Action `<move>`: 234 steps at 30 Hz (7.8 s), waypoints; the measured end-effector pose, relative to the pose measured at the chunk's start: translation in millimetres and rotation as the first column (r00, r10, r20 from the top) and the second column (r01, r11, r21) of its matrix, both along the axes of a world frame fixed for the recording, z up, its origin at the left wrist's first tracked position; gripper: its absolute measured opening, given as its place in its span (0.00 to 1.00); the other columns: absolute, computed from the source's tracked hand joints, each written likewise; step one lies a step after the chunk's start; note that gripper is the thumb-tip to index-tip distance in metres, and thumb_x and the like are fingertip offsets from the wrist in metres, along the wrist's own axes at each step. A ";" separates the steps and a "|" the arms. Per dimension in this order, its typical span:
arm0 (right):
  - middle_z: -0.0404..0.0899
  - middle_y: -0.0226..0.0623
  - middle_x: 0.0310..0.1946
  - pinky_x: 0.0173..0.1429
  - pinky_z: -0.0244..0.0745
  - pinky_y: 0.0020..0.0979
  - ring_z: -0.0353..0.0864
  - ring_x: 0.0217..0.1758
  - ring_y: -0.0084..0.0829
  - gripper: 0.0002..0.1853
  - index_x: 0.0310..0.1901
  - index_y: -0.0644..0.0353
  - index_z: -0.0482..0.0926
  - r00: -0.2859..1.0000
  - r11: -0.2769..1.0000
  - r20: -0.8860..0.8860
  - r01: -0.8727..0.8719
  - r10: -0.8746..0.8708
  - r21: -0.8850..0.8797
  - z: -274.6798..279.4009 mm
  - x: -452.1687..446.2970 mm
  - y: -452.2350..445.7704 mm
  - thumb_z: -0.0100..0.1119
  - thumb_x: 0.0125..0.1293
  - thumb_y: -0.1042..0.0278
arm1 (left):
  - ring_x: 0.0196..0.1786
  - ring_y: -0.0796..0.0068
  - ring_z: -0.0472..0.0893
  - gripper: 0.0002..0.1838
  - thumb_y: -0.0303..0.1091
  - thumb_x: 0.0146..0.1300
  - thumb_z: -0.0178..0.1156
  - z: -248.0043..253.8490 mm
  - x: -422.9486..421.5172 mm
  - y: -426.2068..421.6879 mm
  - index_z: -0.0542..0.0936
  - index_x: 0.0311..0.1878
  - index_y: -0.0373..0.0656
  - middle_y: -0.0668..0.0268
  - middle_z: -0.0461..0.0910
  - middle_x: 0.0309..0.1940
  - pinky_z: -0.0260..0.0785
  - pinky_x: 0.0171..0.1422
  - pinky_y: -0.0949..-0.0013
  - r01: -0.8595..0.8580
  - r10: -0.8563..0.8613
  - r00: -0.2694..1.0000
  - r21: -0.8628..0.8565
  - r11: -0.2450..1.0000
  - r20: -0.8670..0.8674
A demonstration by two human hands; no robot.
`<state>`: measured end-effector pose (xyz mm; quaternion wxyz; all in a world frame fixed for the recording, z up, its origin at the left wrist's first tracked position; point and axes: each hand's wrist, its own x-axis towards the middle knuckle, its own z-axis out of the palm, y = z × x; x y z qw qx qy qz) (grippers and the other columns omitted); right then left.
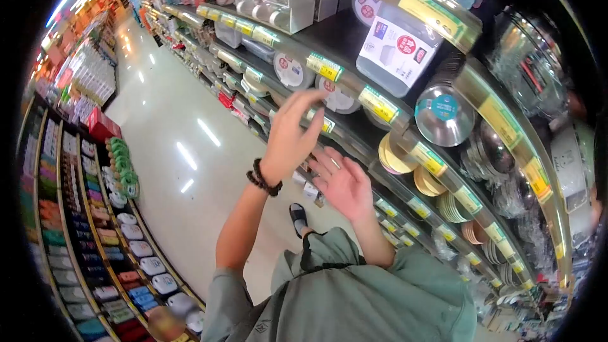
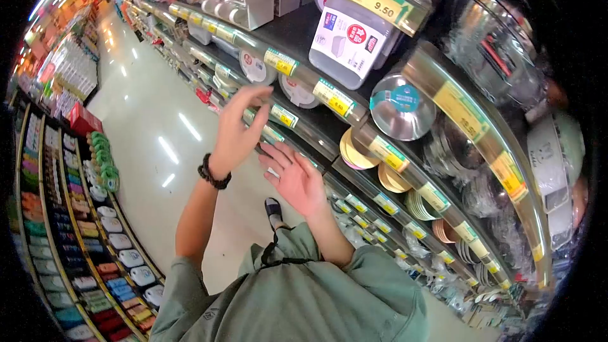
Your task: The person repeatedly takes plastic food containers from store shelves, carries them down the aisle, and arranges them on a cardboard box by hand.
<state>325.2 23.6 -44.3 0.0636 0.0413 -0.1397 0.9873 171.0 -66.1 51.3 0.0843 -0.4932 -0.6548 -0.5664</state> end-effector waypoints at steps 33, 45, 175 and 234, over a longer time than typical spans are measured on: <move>0.70 0.42 0.62 0.67 0.64 0.38 0.69 0.60 0.37 0.19 0.61 0.52 0.69 0.502 0.503 0.129 0.864 -0.855 -0.027 106.5 -301.5 170.5 0.39 0.76 0.52 | 0.50 0.51 0.84 0.14 0.43 0.62 0.63 61.6 -242.7 292.9 0.86 0.47 0.49 0.58 0.86 0.45 0.75 0.55 0.49 0.039 0.115 0.854 0.281 0.959 -0.508; 0.63 0.51 0.71 0.77 0.61 0.47 0.65 0.74 0.45 0.26 0.72 0.60 0.58 0.552 0.550 -0.036 0.820 -0.833 -0.159 138.6 -288.6 55.4 0.39 0.79 0.55 | 0.52 0.41 0.80 0.25 0.48 0.60 0.67 94.2 -217.6 124.1 0.78 0.50 0.37 0.47 0.77 0.52 0.75 0.53 0.49 0.144 -0.081 0.925 0.144 0.979 -0.372; 0.54 0.46 0.77 0.81 0.53 0.42 0.55 0.81 0.40 0.73 0.80 0.57 0.35 -0.876 -0.232 0.053 0.184 -0.480 0.955 -111.5 1974.4 36.5 0.86 0.41 0.67 | 0.71 0.62 0.72 0.35 0.19 0.69 0.47 -174.1 2068.7 330.8 0.55 0.80 0.43 0.57 0.67 0.72 0.67 0.76 0.58 0.775 0.279 -0.332 0.429 -0.463 0.901; 0.67 0.50 0.71 0.77 0.61 0.39 0.67 0.75 0.42 0.63 0.78 0.64 0.53 -0.965 -0.046 0.100 0.114 -0.243 0.992 -75.4 3448.5 251.9 0.85 0.42 0.62 | 0.56 0.65 0.84 0.18 0.19 0.68 0.51 -193.1 3568.7 561.9 0.77 0.60 0.31 0.56 0.83 0.55 0.78 0.63 0.63 0.821 0.275 -0.159 0.282 -0.496 0.948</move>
